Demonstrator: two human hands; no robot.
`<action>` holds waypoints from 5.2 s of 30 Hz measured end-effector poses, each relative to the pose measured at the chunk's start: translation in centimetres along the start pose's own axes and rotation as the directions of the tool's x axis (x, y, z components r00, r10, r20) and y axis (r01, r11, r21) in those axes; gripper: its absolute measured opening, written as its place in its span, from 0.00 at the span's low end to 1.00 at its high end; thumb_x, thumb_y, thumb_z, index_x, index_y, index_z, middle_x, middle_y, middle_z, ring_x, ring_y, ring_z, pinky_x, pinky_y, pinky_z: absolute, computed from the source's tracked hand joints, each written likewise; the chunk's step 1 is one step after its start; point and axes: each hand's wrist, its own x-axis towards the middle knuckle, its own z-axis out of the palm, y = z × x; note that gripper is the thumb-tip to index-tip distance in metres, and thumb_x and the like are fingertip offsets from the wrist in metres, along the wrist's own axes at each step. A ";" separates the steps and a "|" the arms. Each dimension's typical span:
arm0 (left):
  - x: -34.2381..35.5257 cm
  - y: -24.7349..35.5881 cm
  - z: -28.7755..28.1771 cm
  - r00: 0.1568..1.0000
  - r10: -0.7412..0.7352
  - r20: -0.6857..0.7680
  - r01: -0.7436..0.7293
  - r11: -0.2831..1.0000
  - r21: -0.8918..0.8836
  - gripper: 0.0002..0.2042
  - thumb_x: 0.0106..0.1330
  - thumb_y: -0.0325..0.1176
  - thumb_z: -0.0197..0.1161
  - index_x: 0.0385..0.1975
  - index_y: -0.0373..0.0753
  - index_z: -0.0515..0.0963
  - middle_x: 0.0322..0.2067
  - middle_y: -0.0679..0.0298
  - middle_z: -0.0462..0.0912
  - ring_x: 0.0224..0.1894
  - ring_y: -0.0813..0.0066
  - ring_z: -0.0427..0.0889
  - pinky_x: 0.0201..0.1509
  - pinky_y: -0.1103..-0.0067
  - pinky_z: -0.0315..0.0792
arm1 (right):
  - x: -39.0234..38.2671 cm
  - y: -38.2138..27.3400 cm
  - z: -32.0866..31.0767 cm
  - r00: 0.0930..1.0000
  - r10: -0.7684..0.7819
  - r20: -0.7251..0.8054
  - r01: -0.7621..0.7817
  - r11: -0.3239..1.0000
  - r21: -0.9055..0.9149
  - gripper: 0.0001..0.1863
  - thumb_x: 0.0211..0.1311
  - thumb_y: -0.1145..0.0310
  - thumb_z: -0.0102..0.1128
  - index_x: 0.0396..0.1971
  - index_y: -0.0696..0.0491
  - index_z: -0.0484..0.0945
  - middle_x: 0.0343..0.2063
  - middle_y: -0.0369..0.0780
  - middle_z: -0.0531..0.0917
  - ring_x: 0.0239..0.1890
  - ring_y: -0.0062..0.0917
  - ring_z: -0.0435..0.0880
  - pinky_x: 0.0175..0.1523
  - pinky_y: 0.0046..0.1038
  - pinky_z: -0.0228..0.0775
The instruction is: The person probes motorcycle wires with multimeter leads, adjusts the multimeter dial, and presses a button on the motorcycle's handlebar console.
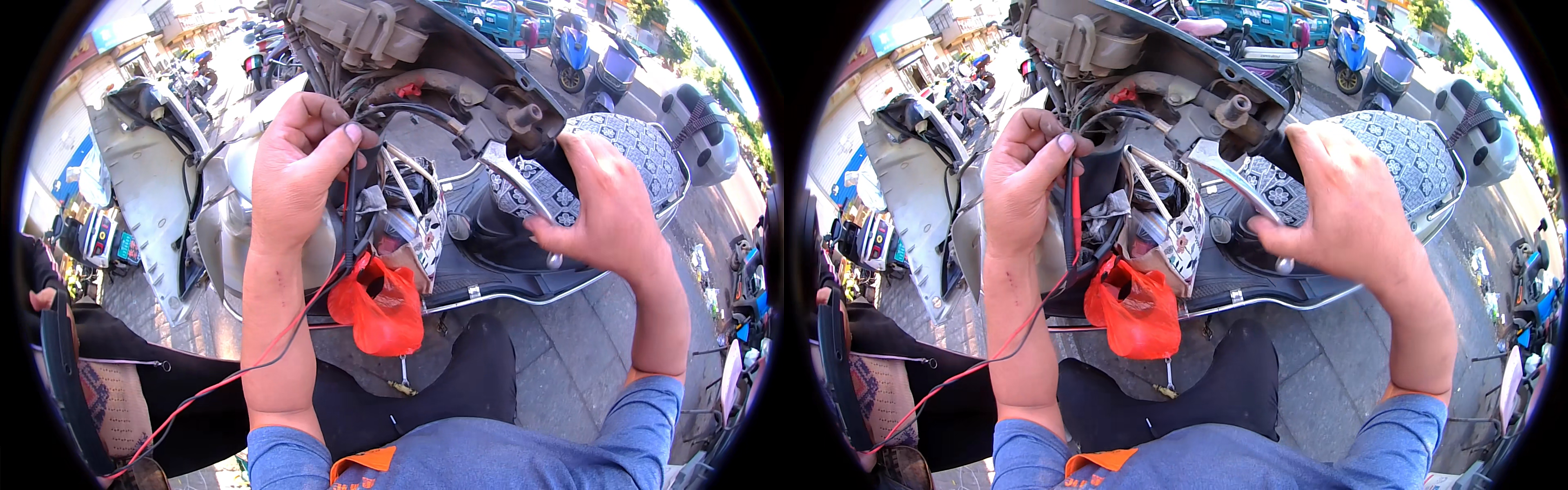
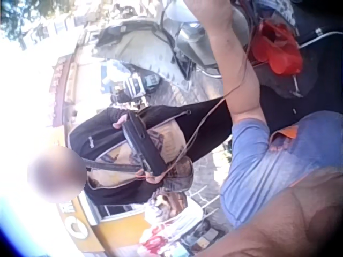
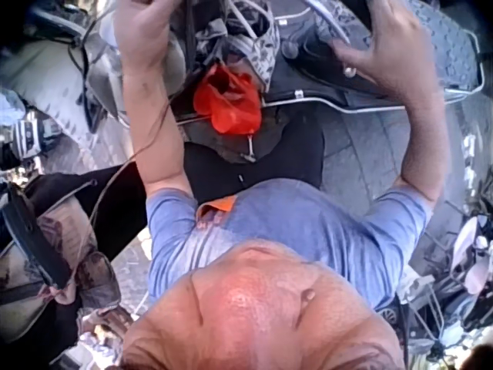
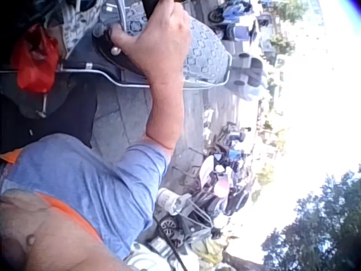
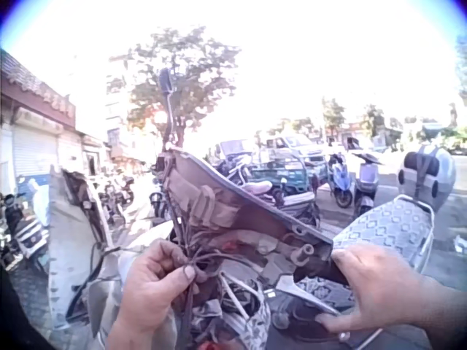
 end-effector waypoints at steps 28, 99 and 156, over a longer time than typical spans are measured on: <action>0.4 -0.9 -0.1 0.996 0.088 0.031 -0.087 0.996 -0.024 0.09 0.69 0.25 0.69 0.44 0.34 0.77 0.34 0.59 0.91 0.33 0.79 0.87 0.38 0.81 0.80 | 0.6 11.1 11.0 0.674 -0.667 0.317 -0.731 -0.539 0.418 0.64 0.68 0.37 0.67 0.85 0.63 0.40 0.58 0.82 0.75 0.56 0.80 0.83 0.55 0.74 0.81; -0.3 -1.0 -0.4 0.933 0.359 -0.038 -0.350 0.926 0.142 0.09 0.62 0.26 0.67 0.39 0.31 0.78 0.29 0.48 0.86 0.33 0.47 0.89 0.41 0.62 0.81 | -1.4 2.6 7.5 0.937 0.184 -0.297 -0.257 0.940 -0.227 0.22 0.74 0.68 0.71 0.57 0.62 0.71 0.49 0.55 0.76 0.56 0.59 0.75 0.61 0.50 0.68; -0.6 -0.1 -0.6 0.971 0.234 -0.043 -0.225 0.962 0.152 0.09 0.65 0.27 0.68 0.41 0.31 0.77 0.29 0.54 0.87 0.33 0.65 0.89 0.42 0.69 0.81 | -2.2 2.7 8.7 0.919 0.252 -0.304 -0.304 0.943 -0.137 0.27 0.68 0.78 0.69 0.65 0.57 0.71 0.55 0.54 0.78 0.63 0.57 0.76 0.68 0.52 0.67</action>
